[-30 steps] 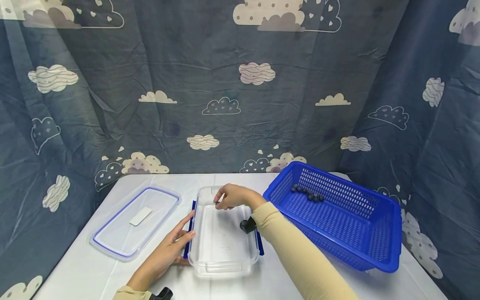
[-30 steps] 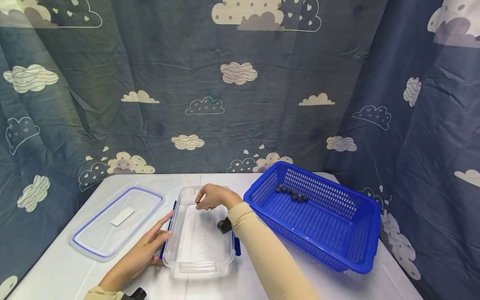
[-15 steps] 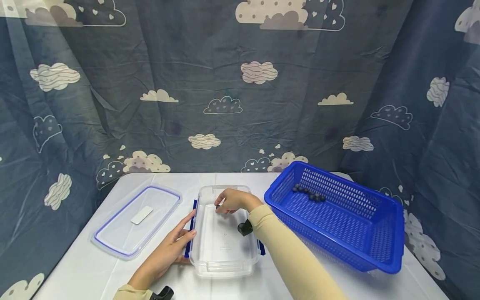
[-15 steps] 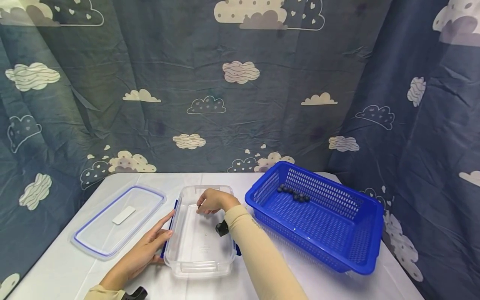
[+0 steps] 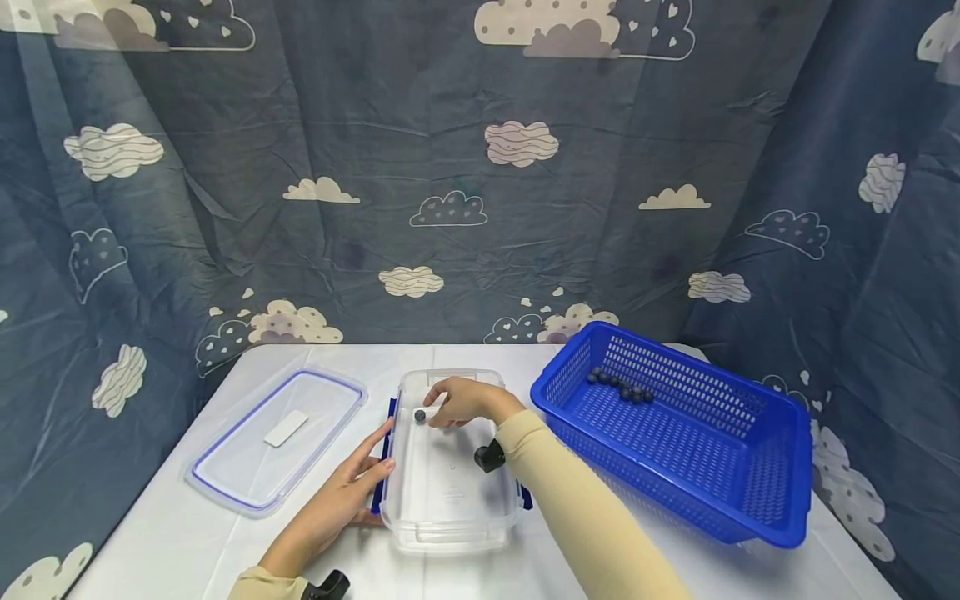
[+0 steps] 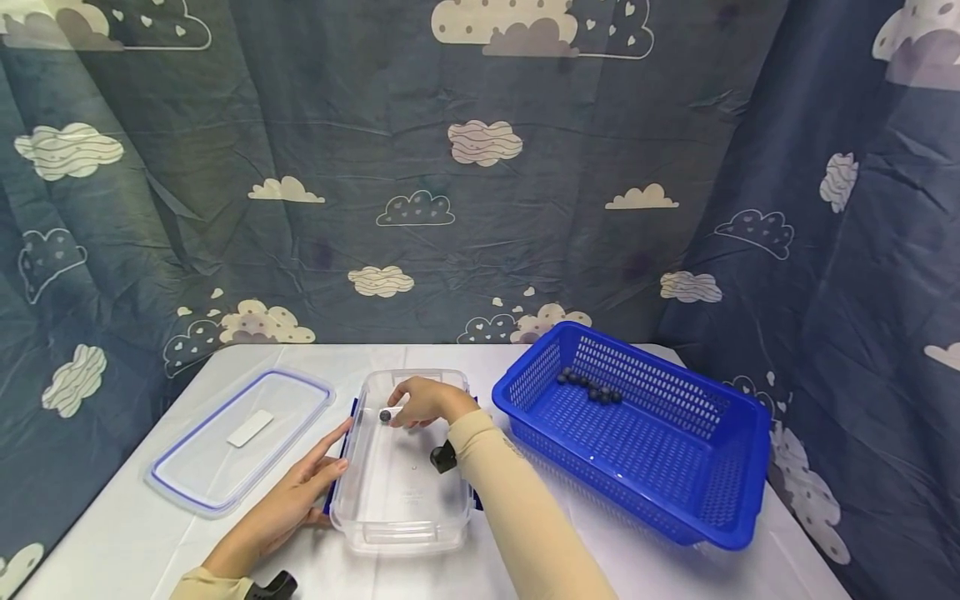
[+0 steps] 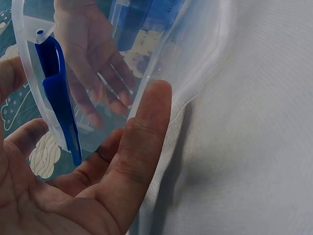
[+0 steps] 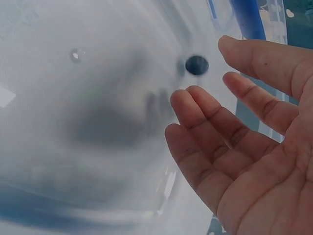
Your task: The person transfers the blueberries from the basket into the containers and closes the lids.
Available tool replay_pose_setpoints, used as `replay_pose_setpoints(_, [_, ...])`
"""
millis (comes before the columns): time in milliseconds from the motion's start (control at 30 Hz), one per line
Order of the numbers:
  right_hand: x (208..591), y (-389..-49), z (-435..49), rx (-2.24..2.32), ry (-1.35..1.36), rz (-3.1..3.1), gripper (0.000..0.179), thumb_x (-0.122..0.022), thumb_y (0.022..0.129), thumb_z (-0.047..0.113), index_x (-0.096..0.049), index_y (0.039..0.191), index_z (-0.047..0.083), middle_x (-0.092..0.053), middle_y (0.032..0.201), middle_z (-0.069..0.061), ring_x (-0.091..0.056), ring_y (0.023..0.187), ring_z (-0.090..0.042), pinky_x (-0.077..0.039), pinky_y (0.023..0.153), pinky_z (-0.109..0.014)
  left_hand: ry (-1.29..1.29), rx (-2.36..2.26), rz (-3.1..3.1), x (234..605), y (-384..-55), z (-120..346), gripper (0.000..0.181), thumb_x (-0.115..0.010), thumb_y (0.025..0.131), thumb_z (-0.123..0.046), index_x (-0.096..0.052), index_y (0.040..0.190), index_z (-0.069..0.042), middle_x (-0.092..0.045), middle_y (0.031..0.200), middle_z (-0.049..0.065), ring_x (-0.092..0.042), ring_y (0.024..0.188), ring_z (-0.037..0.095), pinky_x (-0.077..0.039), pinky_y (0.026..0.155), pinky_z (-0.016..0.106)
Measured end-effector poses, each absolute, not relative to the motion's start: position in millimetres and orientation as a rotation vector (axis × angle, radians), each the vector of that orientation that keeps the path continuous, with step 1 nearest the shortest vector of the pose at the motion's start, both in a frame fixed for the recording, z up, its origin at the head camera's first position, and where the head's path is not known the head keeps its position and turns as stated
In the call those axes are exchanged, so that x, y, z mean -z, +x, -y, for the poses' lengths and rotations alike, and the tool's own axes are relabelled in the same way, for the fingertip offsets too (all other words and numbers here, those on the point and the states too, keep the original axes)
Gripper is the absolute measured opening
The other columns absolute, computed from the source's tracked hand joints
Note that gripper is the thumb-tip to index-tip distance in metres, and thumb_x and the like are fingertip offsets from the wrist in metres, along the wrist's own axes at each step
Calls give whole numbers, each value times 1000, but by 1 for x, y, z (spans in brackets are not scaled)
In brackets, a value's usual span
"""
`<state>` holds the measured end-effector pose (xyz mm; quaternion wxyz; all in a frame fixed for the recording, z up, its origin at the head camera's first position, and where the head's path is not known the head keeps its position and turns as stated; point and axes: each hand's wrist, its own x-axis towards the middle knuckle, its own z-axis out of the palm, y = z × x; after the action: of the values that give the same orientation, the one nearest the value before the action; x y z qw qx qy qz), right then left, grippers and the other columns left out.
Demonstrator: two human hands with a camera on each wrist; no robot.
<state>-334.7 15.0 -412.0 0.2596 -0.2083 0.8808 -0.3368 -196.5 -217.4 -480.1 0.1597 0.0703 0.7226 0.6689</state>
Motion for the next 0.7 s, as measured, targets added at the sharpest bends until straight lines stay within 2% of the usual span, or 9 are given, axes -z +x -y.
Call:
replay_pose_setpoints(200, [402, -336, -24, 891, -593, -2401, 41, -76, 99, 16, -67, 137, 3, -80, 117, -13, -73, 96, -19, -66, 97, -41, 192, -1907, -2072, 480, -197, 216, 70, -56, 113, -34, -19, 173, -36, -45, 143, 33, -66, 117, 35, -69, 85, 55])
replay_pose_setpoints(333, [396, -338, -31, 903, -608, -2400, 43, -75, 100, 16, -65, 139, 2, -80, 117, -14, -75, 99, -21, -66, 98, -42, 187, -1907, -2083, 480, -197, 217, 69, -56, 113, -34, -20, 173, -36, -44, 142, 32, -65, 118, 36, -69, 85, 55])
replay_pose_setpoints(533, [387, -339, -43, 926, -613, -2385, 40, -72, 102, 16, -65, 139, 3, -79, 120, -18, -72, 95, -14, -66, 96, -39, 148, -1905, -2101, 480, -196, 216, 68, -57, 112, -36, -23, 171, -39, -46, 141, 31, -65, 117, 35, -69, 85, 54])
replay_pose_setpoints(700, [377, -341, -56, 980, -623, -2373, 36, -71, 103, 14, -66, 137, 4, -78, 118, -19, -75, 97, -18, -66, 94, -37, 156, -1903, -2100, 479, -196, 215, 68, -57, 112, -37, -23, 171, -41, -45, 142, 31, -66, 116, 35, -69, 86, 54])
